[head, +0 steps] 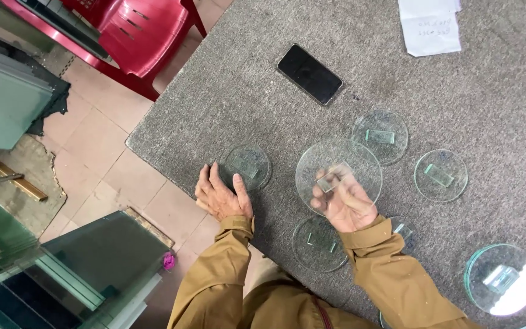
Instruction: Measuring and marking various circular and rectangular glass pieces using a tape measure and a pen on a workshop table.
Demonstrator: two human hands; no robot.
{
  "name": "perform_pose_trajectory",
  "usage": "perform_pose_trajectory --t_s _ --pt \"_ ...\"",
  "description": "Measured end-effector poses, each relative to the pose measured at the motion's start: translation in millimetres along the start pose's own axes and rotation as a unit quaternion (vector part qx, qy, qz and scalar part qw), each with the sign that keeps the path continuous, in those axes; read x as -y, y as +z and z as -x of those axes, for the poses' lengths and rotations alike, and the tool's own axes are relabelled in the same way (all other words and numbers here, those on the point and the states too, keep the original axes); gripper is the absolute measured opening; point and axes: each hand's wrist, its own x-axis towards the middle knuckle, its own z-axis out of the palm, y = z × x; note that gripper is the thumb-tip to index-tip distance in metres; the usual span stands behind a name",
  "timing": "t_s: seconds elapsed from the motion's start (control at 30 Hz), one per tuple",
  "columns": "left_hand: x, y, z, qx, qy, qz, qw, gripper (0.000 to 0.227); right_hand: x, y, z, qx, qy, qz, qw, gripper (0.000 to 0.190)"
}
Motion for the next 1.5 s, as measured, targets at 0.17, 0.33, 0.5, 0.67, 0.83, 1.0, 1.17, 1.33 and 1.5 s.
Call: perform_pose_trajectory --t_s 0.17,0.33,0.5,0.67,0.83,1.0,1.17,1.33,1.5 --pt "-3.7 -5.0 -2.8 0.008 0.005 -0.003 1.0 0.058 5.8 -5.0 -0.4 0.004 0.0 -0.001 1.0 0.042" --pt "4.7 2.3 1.7 0.026 -0.005 -0.011 1.0 0.058 4.8 -4.5 2.2 -0.042 0.015 0.014 0.999 0.044" --pt "-0.3 -1.9 -0.6 0.044 -0.013 -0.005 0.999 0.057 -10.2 -11.4 -9.6 -0.061 -0.01 -0.052 0.997 0.043" --pt "-3.8 -5.1 -0.4 0.056 -0.028 -0.026 0.998 0.059 -19.9 -18.7 -29.0 -0.232 0.078 -0.156 0.957 0.045" --pt "-21.5 -11.3 0.7 0.036 0.005 -0.051 0.998 0.063 -3.2 -2.7 -32.8 -0.277 0.097 -0.113 0.949 0.077" --pt "-36.3 -16.2 0.5 -0.006 0.031 -0.041 0.999 0.078 22.9 22.9 -12.1 -0.337 0.162 0.186 0.909 0.074" --pt "-33.1 -16.8 3.5 -0.017 0.055 -0.046 0.997 0.07 70.1 68.5 68.4 -0.26 0.218 0.474 0.813 0.055" --pt "-33.0 -9.9 5.9 -0.022 0.039 -0.064 0.997 0.074 82.1 59.5 189.8 -0.267 0.24 0.475 0.804 0.051" --pt "-31.7 -13.0 8.8 -0.041 0.051 -0.062 0.996 0.078 39.7 -30.4 309.2 -0.361 0.23 0.475 0.769 0.045"
